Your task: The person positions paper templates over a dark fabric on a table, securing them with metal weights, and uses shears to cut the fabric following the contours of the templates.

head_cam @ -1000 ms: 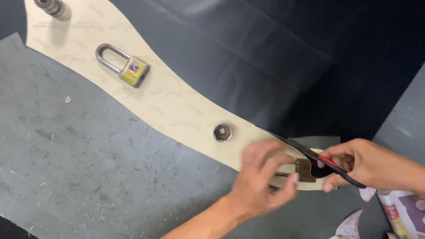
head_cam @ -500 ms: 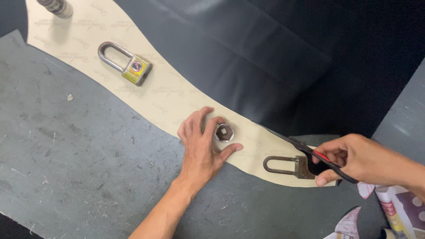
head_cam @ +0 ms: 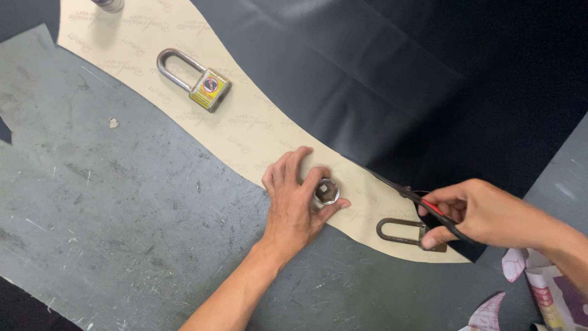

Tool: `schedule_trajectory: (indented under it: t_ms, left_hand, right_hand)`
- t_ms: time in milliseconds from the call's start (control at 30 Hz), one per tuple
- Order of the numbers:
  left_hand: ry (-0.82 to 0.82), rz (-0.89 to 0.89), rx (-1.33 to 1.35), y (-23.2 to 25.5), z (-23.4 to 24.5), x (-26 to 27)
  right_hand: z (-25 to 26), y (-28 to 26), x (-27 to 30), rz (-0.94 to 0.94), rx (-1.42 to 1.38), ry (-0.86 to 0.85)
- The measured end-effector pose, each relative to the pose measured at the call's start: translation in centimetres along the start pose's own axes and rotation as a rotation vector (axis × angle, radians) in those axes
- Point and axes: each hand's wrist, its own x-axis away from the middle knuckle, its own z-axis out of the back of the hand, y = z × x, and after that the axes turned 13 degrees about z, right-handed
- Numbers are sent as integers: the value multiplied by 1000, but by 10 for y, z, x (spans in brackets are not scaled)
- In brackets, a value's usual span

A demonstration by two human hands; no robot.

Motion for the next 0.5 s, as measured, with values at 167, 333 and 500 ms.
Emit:
schedule_trajectory:
  t_ms: [167, 333, 500]
  left_hand:
    - [12, -2, 9, 0, 3, 1]
    - [2, -1, 18, -1, 2, 2]
    - [15, -16, 18, 1, 4, 0]
  right_hand:
    - [2, 4, -7, 73, -78, -3]
    - [0, -20, -8, 38, 13, 33]
    - [-3, -53, -14, 87, -21, 96]
